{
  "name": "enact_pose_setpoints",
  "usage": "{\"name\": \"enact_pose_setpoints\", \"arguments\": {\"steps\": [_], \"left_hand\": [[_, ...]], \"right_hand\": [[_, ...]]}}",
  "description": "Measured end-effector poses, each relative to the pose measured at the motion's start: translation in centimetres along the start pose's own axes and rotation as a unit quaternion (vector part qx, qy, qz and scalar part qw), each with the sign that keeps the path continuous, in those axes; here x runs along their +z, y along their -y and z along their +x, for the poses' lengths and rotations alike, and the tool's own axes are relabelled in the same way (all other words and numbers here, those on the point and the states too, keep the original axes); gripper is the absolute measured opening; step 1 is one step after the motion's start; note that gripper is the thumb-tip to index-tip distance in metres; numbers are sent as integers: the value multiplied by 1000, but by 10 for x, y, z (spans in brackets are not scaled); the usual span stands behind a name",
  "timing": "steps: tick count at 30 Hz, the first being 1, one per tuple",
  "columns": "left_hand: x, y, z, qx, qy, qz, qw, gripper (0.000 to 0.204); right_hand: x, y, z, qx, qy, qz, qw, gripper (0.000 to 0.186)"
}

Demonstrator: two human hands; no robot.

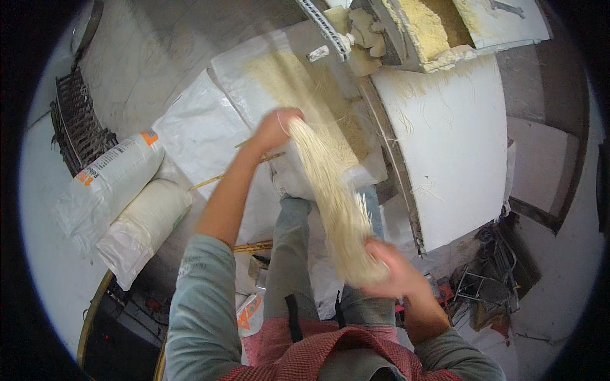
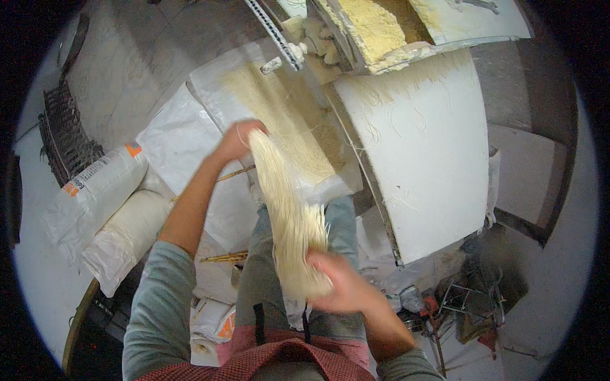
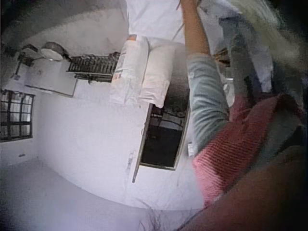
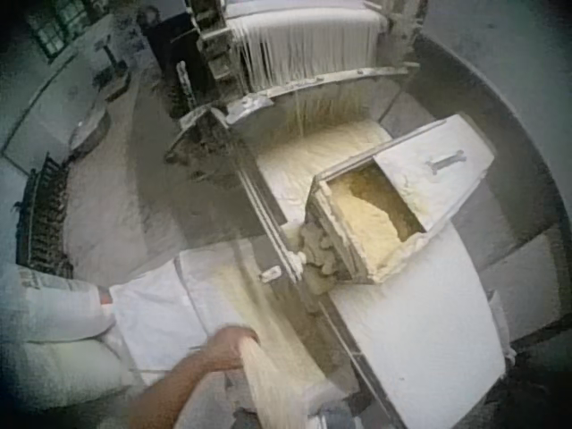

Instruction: The person operates a noodle-making machine, repeatedly gathering strands of noodles as they emerge, aligning them by hand, and placing them onto a white tray. The person continues this process throughout the clip, handling the noodles with both hands.

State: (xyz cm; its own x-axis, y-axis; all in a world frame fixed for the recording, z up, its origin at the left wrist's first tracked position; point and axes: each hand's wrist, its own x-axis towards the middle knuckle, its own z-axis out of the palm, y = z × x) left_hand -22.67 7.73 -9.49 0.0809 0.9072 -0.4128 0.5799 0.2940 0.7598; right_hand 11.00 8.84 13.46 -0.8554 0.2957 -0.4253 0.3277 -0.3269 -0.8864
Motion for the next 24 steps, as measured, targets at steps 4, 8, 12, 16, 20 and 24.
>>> {"name": "enact_pose_setpoints", "arguments": {"steps": [4, 8, 12, 16, 20, 24], "left_hand": [[-44, 67, 5, -80, -127, 304, 941, 46], [-34, 74, -1, -169, -90, 283, 940, 52], [19, 35, -8, -142, -62, 171, 973, 48], [80, -39, 4, -47, -78, 44, 995, 54], [124, -127, 42, 55, -136, 70, 987, 71], [154, -181, 98, -17, -211, 91, 973, 80]], "right_hand": [[46, -112, 26, 93, -58, -247, 963, 68], [30, -172, 0, 241, -18, -299, 923, 57], [-39, -170, -23, 270, -86, -286, 915, 46], [-149, -158, -27, 216, -201, -305, 905, 35], [-292, -149, 0, 72, -387, -450, 802, 40], [-428, -128, 63, 27, -479, -505, 718, 83]]}}
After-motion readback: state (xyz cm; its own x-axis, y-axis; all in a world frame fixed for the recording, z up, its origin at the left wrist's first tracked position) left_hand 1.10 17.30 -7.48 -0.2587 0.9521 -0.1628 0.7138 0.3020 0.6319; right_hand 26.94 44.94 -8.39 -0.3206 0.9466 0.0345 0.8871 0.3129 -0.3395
